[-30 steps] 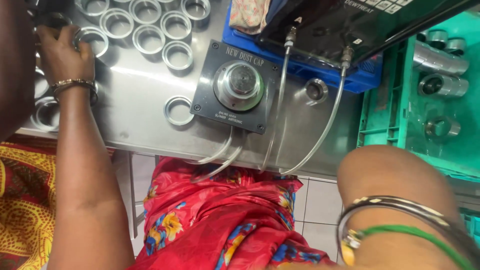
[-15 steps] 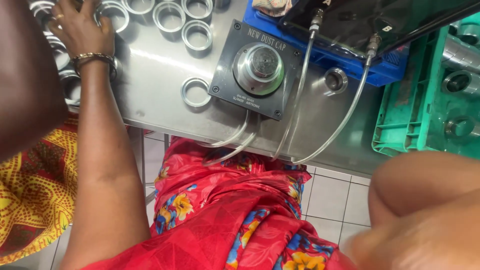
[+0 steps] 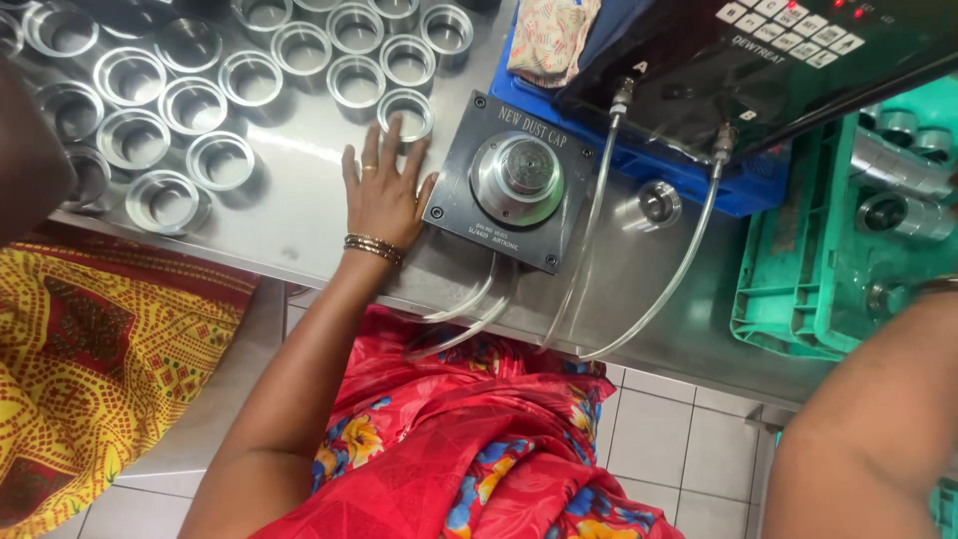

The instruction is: Manually placing metal rings onto a testing jig and operating a machine to verify or process them.

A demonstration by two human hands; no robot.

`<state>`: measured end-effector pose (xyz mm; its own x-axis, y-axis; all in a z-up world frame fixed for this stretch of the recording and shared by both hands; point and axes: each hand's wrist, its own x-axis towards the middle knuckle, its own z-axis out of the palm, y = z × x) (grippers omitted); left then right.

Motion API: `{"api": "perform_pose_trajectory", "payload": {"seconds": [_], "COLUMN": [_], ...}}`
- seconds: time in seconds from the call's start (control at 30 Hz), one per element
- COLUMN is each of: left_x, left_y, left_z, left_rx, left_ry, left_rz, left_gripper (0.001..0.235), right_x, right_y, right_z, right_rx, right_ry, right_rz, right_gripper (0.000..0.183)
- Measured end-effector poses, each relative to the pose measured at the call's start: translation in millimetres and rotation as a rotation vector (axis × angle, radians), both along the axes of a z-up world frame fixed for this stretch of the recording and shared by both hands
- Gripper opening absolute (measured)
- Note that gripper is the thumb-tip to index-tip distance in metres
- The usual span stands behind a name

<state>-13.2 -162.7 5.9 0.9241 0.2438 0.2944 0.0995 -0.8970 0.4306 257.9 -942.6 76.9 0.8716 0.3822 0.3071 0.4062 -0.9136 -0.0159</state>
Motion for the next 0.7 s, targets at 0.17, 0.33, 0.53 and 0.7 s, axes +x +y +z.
{"api": "perform_pose_trajectory", "payload": {"seconds": [0.17,0.33,0.53,0.7], "left_x": [34.7,58.1,54.6,15.5], "left_y": [18.5,30.0,43.1,66.2], "left_z": [-5.8,26.0,-1.6,-13.2], "left_rx": [0.066,0.068,0.039,0.068], "left_ry": [0.045,0.139,0.176,0.065], "left_rz": [0.046,0.07,0.121,0.236], "left_gripper": [0.055,0.059,0.054,0.048], "right_x": [35.6,36.3,48.4,28.2], "right_y": [3.6,50.1,42.1,72.7], "right_z": [-59.7,-59.6,-78.2,-50.6], "right_rx": [0.036,0.048,0.003,-0.03], "right_ry": [-0.05,-0.107,0.292,0.277], "right_rz": [-0.164,-0.182,-0.252,-0.274], "right_gripper": [0.04,0.045,0.051,0.04]}}
